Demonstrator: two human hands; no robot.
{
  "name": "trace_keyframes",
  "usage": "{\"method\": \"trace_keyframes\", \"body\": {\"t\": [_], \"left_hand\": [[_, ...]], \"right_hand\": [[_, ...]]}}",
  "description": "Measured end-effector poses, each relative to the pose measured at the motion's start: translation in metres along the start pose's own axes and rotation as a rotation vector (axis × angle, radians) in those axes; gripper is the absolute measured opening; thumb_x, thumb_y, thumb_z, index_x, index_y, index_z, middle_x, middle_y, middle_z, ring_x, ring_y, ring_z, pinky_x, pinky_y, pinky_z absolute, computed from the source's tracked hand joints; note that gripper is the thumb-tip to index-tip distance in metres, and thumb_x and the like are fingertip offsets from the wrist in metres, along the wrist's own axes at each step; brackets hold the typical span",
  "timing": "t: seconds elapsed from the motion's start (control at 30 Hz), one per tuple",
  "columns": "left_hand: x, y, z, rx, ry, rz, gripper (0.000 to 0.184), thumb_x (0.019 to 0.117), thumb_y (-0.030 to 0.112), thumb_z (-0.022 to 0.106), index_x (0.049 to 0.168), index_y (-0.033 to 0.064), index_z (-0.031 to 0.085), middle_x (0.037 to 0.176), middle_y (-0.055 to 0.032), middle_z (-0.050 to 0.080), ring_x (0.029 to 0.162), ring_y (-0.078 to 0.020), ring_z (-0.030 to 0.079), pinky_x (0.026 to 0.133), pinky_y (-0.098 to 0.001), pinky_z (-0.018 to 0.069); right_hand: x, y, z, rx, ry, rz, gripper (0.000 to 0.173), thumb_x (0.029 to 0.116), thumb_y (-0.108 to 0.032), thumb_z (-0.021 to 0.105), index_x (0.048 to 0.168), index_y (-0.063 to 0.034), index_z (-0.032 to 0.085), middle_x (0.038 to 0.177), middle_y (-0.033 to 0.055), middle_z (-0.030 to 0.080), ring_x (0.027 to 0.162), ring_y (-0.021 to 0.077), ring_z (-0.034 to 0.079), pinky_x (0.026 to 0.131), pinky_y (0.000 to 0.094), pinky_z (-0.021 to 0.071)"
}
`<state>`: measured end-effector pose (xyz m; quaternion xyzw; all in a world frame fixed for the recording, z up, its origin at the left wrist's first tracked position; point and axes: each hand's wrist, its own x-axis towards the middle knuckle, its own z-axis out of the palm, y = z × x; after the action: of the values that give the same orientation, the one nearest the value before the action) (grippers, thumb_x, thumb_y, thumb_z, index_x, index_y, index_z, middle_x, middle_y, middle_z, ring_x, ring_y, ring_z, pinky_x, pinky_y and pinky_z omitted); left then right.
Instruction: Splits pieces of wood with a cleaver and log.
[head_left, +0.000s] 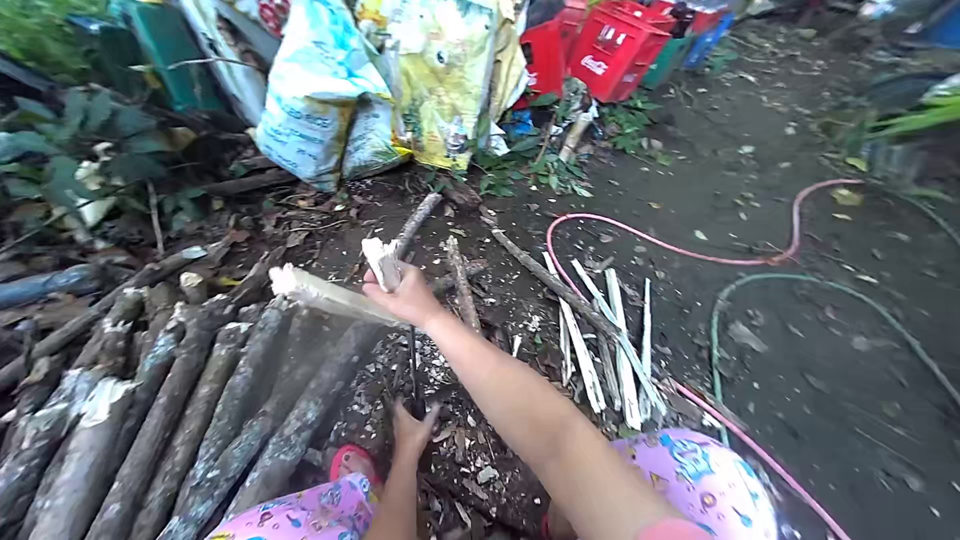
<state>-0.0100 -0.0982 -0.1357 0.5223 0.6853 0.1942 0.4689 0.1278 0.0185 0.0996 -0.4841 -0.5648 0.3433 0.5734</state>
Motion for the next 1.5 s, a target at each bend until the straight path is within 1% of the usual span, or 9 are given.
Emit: {"method": "trace_keyframes", "body": {"t": [0.1,0.2,0.27,0.4,0.47,0.77,1.2,1.4,1.5], "left_hand": [[-0.008,0.066,-0.031,-0.394,0.315,0.440,0.107,0.0895,0.033,0.069,0.159,-0.0128,0.002,0.157,-0.0426,0.025,0.144,-0.0445,0.036,0.119,-0.0482,0.0346],[-0.023,0.150,-0.080,-0.388,0.510,0.879,0.143,0.0779,0.083,0.060,0.150,-0.0236,-0.003,0.154,-0.0442,0.026,0.144,-0.0320,0.040,0.116,-0.0375,0.0384],[-0.030,0.189,-0.099,-0.457,0.497,1.032,0.147,0.0745,0.079,0.069,0.150,-0.0218,-0.007,0.155,-0.0366,0.029,0.144,-0.0226,0.041,0.117,-0.0342,0.0395],[-0.028,0.211,-0.110,-0.569,0.310,1.172,0.040,0.0918,0.015,0.072,0.124,-0.0015,0.055,0.099,0.0096,0.072,0.089,-0.0017,0.071,0.085,-0.0277,0.0611],[-0.029,0.210,-0.116,-0.547,0.271,1.129,0.018,0.0918,0.002,0.062,0.108,0.0069,0.056,0.083,0.0157,0.067,0.076,-0.0003,0.069,0.077,-0.0268,0.0621],[0.000,0.192,-0.194,-0.805,0.561,0.777,0.011,0.1032,0.000,0.051,0.111,0.0073,0.049,0.084,0.0074,0.063,0.076,-0.0045,0.067,0.078,-0.0252,0.0600],[-0.070,0.235,-0.158,-0.319,0.135,1.416,0.013,0.0961,0.024,0.071,0.101,0.0281,0.060,0.089,0.0203,0.067,0.088,-0.0006,0.069,0.085,-0.0272,0.0603],[-0.098,0.254,-0.096,0.200,0.003,1.617,0.027,0.1019,0.029,0.062,0.096,0.0030,0.059,0.085,-0.0134,0.066,0.089,-0.0159,0.067,0.082,-0.0271,0.0545],[-0.106,0.268,-0.053,0.344,-0.138,1.741,0.027,0.1022,0.029,0.060,0.094,0.0038,0.058,0.081,-0.0154,0.065,0.083,-0.0240,0.067,0.077,-0.0311,0.0556]], "right_hand": [[-0.020,0.001,-0.003,0.071,0.088,-0.026,0.013,0.0855,0.006,0.071,0.098,0.0102,0.067,0.081,0.0139,0.068,0.072,0.0132,0.063,0.071,0.0318,0.0558],[-0.036,-0.003,-0.008,0.094,0.116,-0.020,0.015,0.0853,0.007,0.071,0.099,0.0114,0.067,0.085,0.0152,0.069,0.076,0.0127,0.065,0.075,0.0310,0.0565],[-0.045,-0.004,-0.007,0.088,0.096,-0.028,0.017,0.0839,0.009,0.071,0.100,0.0124,0.067,0.088,0.0173,0.070,0.079,0.0153,0.066,0.076,0.0334,0.0569],[-0.057,0.001,-0.011,0.129,0.073,-0.071,0.022,0.0836,0.009,0.071,0.105,0.0123,0.067,0.091,0.0151,0.071,0.081,0.0110,0.066,0.078,0.0289,0.0575],[-0.062,0.009,-0.026,0.129,0.121,-0.074,0.017,0.0849,0.005,0.070,0.100,0.0107,0.067,0.086,0.0121,0.069,0.076,0.0094,0.064,0.074,0.0279,0.0563],[-0.088,0.075,-0.167,0.477,0.618,0.026,0.015,0.0867,0.002,0.067,0.099,-0.0059,0.063,0.090,0.0050,0.074,0.089,0.0169,0.072,0.085,0.0372,0.0609],[-0.134,-0.061,-0.323,0.366,0.898,-0.158,0.012,0.0980,0.004,0.053,0.096,-0.0070,0.058,0.079,0.0053,0.073,0.076,0.0202,0.074,0.077,0.0397,0.0642],[-0.233,0.001,-0.414,0.601,1.572,-0.332,0.005,0.1040,-0.004,0.052,0.107,-0.0074,0.053,0.081,0.0030,0.065,0.076,0.0165,0.068,0.080,0.0355,0.0614],[-0.276,0.043,-0.421,0.681,1.868,-0.288,0.009,0.1078,-0.016,0.051,0.113,-0.0084,0.052,0.085,0.0026,0.060,0.079,0.0147,0.064,0.080,0.0347,0.0581]]}}
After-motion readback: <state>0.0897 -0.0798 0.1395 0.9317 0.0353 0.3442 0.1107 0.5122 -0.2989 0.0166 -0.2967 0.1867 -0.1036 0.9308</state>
